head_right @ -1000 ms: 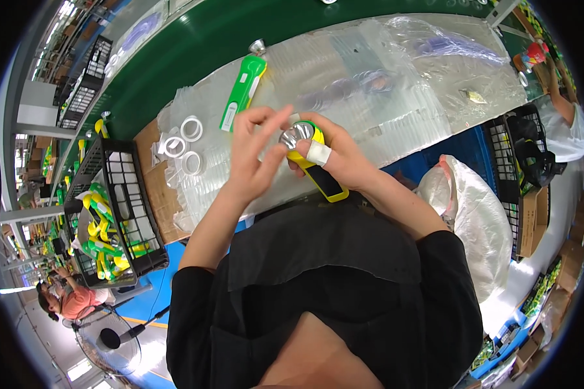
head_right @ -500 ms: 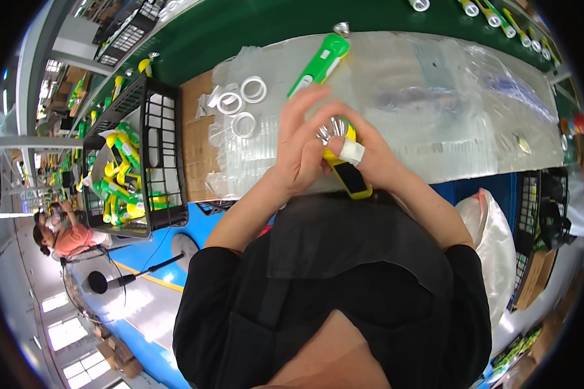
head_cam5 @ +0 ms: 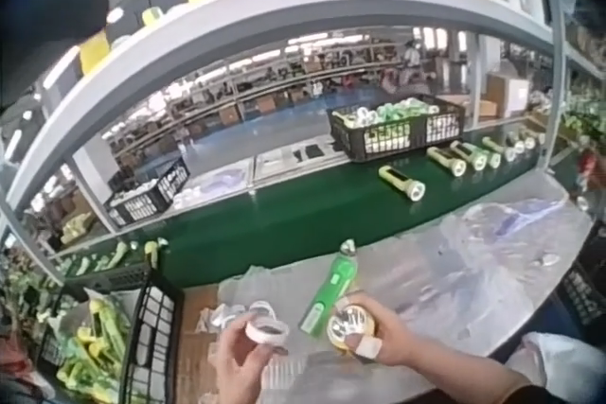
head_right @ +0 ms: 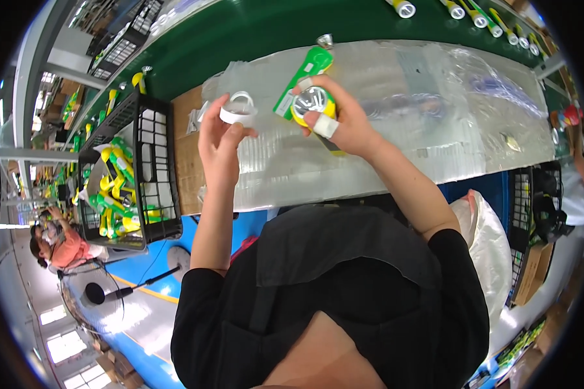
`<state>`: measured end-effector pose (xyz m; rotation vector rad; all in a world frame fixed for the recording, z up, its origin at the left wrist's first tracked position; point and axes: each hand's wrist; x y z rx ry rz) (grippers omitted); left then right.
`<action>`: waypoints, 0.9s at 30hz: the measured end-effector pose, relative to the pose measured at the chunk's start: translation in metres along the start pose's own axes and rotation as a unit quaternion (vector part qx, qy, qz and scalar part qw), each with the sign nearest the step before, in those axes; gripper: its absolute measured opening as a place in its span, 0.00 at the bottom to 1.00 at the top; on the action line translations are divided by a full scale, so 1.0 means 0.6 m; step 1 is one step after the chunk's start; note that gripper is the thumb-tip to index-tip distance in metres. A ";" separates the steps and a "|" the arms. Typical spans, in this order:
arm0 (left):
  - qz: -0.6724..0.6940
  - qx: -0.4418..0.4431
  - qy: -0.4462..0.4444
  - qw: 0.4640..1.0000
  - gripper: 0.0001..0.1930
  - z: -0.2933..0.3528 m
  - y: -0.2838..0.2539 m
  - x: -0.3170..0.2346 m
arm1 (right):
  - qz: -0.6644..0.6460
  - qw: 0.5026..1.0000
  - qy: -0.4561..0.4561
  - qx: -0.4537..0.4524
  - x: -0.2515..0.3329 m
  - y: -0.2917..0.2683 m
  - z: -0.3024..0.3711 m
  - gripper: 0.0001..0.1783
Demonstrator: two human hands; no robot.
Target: Assembling flashlight components by attaching plastic rings to the lens housing on an assembly line.
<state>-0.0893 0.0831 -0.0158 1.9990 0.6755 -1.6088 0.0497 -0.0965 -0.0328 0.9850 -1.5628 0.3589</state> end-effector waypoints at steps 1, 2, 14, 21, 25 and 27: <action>0.067 0.034 0.036 0.997 0.23 -0.004 0.029 -0.022 | 0.010 1.000 0.000 0.002 -0.004 0.001 0.000 0.31; 0.135 0.069 0.074 0.986 0.25 -0.009 0.051 -0.040 | 0.015 1.000 -0.005 -0.003 -0.002 0.001 0.002 0.31; -0.267 0.205 0.348 0.875 0.19 -0.031 0.079 -0.075 | 0.053 0.997 -0.020 0.057 -0.002 -0.030 0.013 0.33; -0.278 0.242 0.346 0.863 0.22 -0.032 0.097 -0.099 | 0.347 0.900 -0.258 0.061 0.068 -0.065 0.005 0.31; -0.245 0.255 0.346 0.869 0.23 -0.026 0.129 -0.091 | 0.420 0.872 -0.208 0.141 0.163 -0.099 -0.001 0.25; -0.242 0.235 0.370 0.866 0.23 -0.030 0.147 -0.074 | 0.465 0.856 -0.150 0.172 0.212 -0.079 -0.009 0.24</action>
Point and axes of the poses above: each hand's wrist, its own z-axis away from the middle knuckle, its own y-axis out of the palm, x = y × z, and after that the axes turned 6 degrees about -x, right-handed
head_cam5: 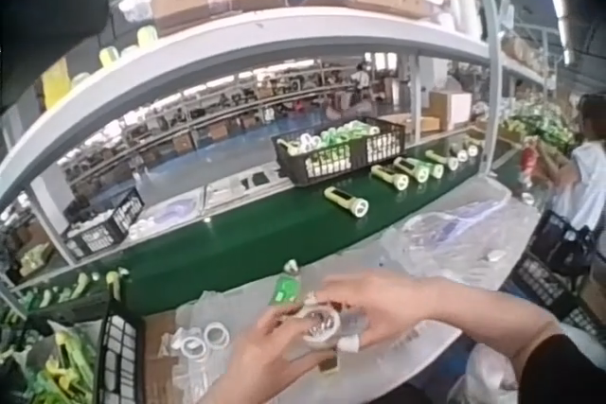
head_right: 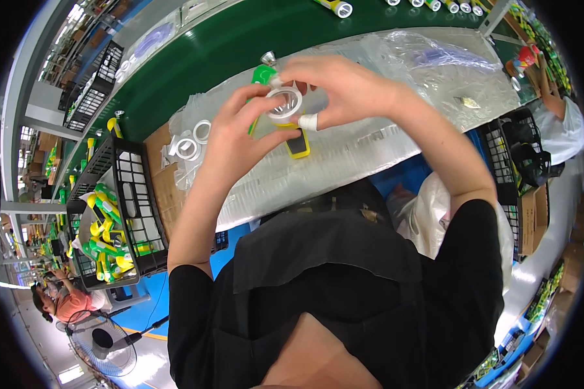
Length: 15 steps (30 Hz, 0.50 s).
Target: Assembling flashlight components by attaching plastic rings to the lens housing on an assembly line.
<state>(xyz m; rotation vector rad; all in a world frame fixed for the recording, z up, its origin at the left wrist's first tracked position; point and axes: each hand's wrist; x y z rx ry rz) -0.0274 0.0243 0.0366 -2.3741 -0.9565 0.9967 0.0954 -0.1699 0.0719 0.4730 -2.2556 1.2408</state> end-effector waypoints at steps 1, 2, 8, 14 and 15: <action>-0.015 -0.021 0.018 1.000 0.23 -0.001 0.012 0.002 | 0.028 0.997 0.039 0.060 0.015 -0.013 -0.008 0.24; -0.010 -0.022 0.020 1.000 0.23 0.000 0.023 0.001 | 0.032 0.997 0.042 0.061 0.020 -0.020 -0.015 0.24; 0.067 -0.021 -0.035 0.997 0.20 -0.004 0.043 -0.005 | 0.122 0.959 0.031 0.253 0.034 -0.056 -0.053 0.20; 0.060 0.002 -0.028 0.998 0.21 -0.003 0.047 0.003 | 0.126 0.958 0.065 0.250 0.033 -0.046 -0.056 0.17; 0.061 0.002 -0.023 0.998 0.21 0.000 0.047 0.005 | 0.123 0.960 0.099 0.229 0.039 -0.041 -0.054 0.16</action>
Point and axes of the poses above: each hand's wrist, its own z-axis away from the middle knuckle, its own y-axis out of the palm, x = y × z, and after that the axes turned 6 degrees about -x, right-handed
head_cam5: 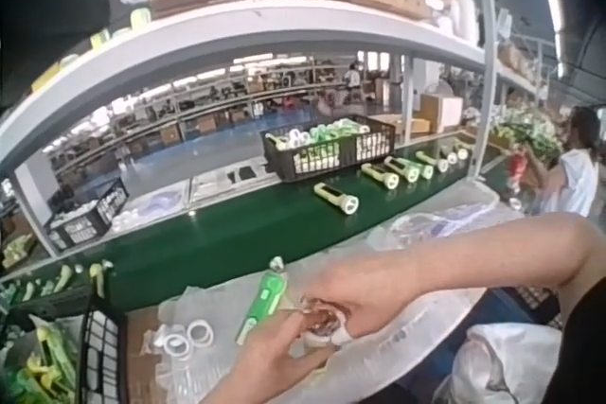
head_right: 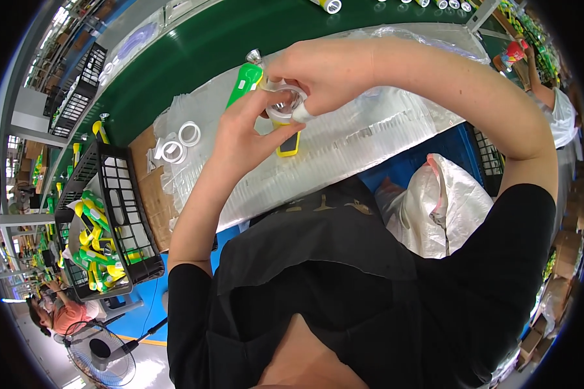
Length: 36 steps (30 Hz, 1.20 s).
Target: Assembling flashlight components by attaching plastic rings to the lens housing on an assembly line.
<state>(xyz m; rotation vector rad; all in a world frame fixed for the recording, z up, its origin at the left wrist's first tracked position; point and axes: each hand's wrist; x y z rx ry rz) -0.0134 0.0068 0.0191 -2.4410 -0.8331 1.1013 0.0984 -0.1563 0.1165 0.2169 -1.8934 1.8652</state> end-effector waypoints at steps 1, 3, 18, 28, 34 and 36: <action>0.001 0.000 0.009 1.000 0.20 -0.001 0.001 0.000 | -0.011 0.999 0.036 -0.019 0.005 0.000 0.003 0.17; -0.002 -0.016 0.011 1.000 0.20 -0.005 0.009 0.009 | -0.001 0.995 0.087 -0.054 -0.007 0.023 0.003 0.20; -0.005 -0.041 -0.009 0.999 0.20 -0.007 0.010 0.018 | 0.151 0.968 0.198 -0.019 0.008 0.019 -0.006 0.26; 0.074 -0.005 0.053 0.996 0.29 -0.003 0.007 0.035 | -0.003 0.992 0.035 -0.120 -0.024 0.044 0.018 0.27; 0.369 0.130 -0.144 0.909 0.44 0.025 -0.013 0.012 | -0.127 0.952 -0.074 -0.269 0.025 0.049 0.063 0.26; 0.529 0.289 -0.302 0.738 0.41 0.041 -0.014 0.003 | -0.085 0.945 -0.182 -0.259 0.023 0.050 0.060 0.23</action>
Point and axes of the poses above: each hand's wrist, its own z-axis away from the middle knuckle, its own y-axis out of the palm, x = y × z, and after that the axes turned 6 degrees about -x, right-handed
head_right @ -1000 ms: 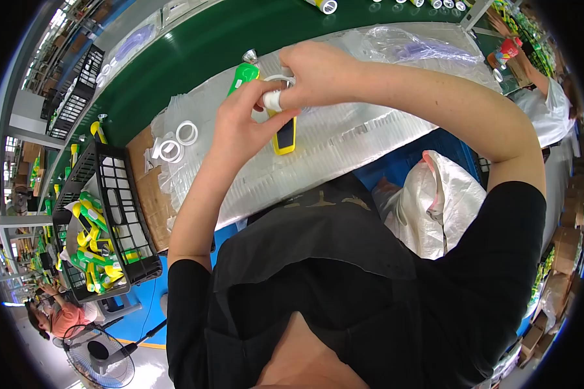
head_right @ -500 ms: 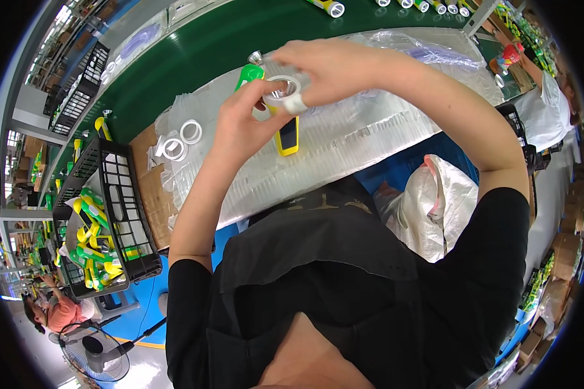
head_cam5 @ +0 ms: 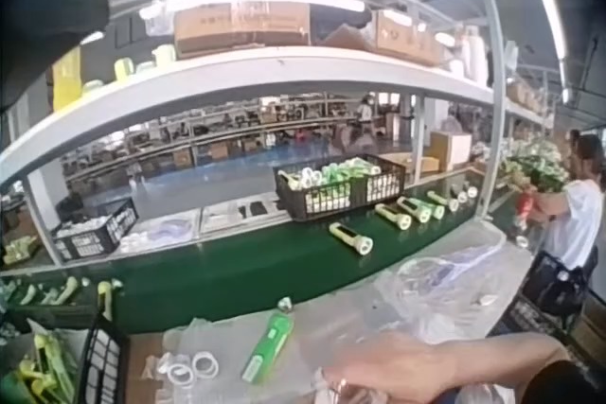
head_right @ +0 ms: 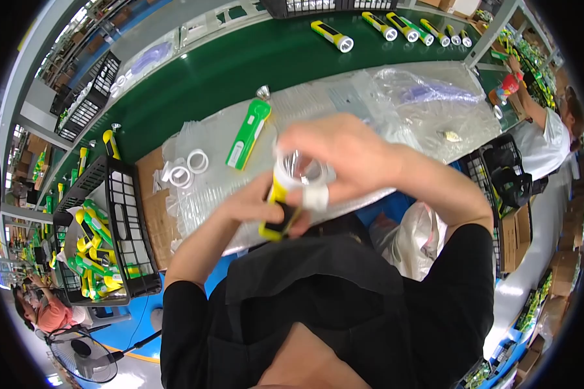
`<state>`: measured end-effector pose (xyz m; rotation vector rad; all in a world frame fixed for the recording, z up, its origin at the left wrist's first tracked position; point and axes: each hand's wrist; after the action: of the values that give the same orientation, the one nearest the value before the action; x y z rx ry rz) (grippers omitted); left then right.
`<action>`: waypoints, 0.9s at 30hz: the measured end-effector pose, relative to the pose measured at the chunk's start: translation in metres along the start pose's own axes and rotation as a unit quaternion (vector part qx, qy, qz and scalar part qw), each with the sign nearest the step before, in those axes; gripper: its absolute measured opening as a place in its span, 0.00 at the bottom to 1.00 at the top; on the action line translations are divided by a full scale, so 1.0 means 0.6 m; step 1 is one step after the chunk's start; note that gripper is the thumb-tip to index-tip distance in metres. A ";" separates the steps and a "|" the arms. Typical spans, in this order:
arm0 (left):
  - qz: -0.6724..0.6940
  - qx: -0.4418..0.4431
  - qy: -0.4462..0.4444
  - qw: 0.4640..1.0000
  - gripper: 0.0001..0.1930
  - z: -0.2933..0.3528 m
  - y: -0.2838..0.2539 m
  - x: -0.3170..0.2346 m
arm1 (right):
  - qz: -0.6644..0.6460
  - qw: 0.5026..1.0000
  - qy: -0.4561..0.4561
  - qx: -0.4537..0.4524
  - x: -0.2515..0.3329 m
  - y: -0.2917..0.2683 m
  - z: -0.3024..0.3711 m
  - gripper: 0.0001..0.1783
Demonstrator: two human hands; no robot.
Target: Assembling flashlight components by attaching plastic rings to the lens housing on an assembly line.
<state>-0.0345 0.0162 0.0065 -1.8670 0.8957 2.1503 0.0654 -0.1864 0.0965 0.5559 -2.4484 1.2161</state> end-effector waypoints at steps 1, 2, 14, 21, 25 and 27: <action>-0.045 0.044 -0.099 0.993 0.39 -0.005 0.014 -0.021 | 0.044 0.997 -0.053 0.030 0.000 -0.001 -0.008 0.21; -0.090 0.089 -0.197 0.972 0.38 -0.018 0.027 -0.041 | 0.144 0.982 -0.105 0.063 0.003 -0.009 -0.014 0.20; -0.616 -0.448 0.184 0.622 0.44 -0.103 -0.221 -0.035 | 0.236 0.847 0.309 -0.362 -0.426 0.003 -0.046 0.18; -0.553 -0.400 -0.032 0.730 0.37 -0.088 -0.193 -0.012 | 0.480 0.809 0.249 -0.228 -0.581 0.021 -0.009 0.22; -0.471 -0.446 0.071 0.757 0.32 -0.076 -0.160 -0.007 | 0.009 0.884 0.468 -0.013 -0.331 0.078 -0.049 0.24; -0.293 -0.468 0.190 0.812 0.29 -0.084 -0.120 -0.004 | -0.240 0.863 0.438 -0.072 -0.261 0.132 -0.016 0.25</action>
<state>0.0439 0.0485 -0.0173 -2.5300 -0.8622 1.9200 0.1630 -0.1049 -0.0249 0.4002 -1.4868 0.8008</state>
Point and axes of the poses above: each hand's wrist, its own z-axis away from the middle knuckle, its own y-axis out of the palm, x = y × z, and after that the axes turned 6 degrees about -x, right-handed
